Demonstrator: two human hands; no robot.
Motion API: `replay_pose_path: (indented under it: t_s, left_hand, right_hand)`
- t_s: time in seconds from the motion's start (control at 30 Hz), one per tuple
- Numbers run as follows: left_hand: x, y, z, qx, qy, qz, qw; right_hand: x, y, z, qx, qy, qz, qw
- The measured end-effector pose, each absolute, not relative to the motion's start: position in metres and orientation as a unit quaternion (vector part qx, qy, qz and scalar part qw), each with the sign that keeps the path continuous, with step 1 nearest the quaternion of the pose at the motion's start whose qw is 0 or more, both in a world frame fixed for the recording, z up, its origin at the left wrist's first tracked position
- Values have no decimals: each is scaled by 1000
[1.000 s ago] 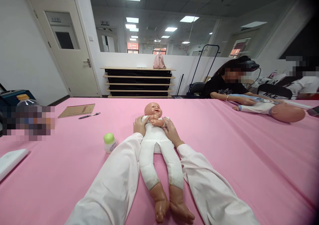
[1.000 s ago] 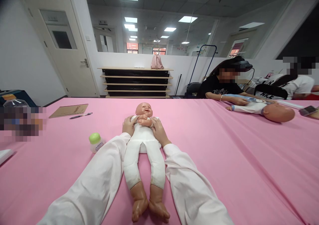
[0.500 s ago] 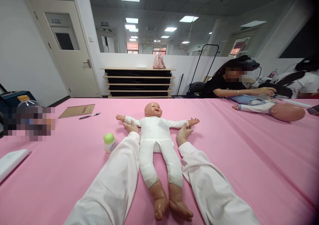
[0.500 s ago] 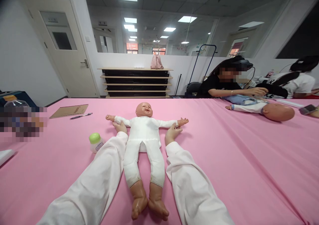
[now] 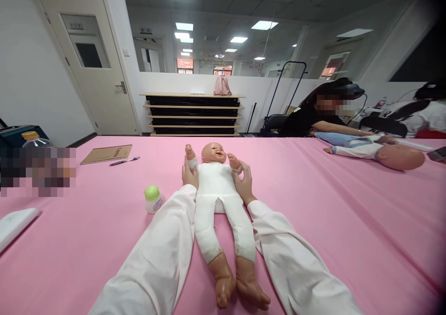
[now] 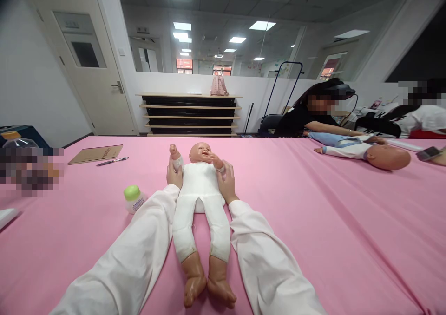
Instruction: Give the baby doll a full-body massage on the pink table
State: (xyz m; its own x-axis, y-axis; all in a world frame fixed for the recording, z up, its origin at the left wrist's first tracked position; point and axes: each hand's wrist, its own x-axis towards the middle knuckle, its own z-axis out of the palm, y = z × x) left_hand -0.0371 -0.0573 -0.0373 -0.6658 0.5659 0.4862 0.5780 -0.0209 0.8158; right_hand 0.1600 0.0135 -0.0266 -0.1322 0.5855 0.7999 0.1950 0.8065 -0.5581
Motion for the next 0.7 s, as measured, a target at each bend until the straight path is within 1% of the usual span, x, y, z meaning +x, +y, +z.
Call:
replay_pose_path:
  t_s: [0.13,0.23,0.5,0.6,0.7]
  left_hand:
    - [-34,-51,-38,-465,-711,-525,50]
    - [-33,-52,-38,-510,-712,-477,73]
    - [-27,-60,-26,-569,-742,-342,87]
    - [-26,-60,-24,-576,-744,-325,92]
    - [-26,-59,-26,-574,-742,-335,88]
  right_hand:
    - [160,16,-27,-213,-820,116,518]
    - [158,18,-27,-199,-849,99,480]
    - [151,19,-25,-173,-859,99,472]
    - [151,21,-27,-166,-856,110,478]
    - [152,20,-28,-171,-850,131,480]
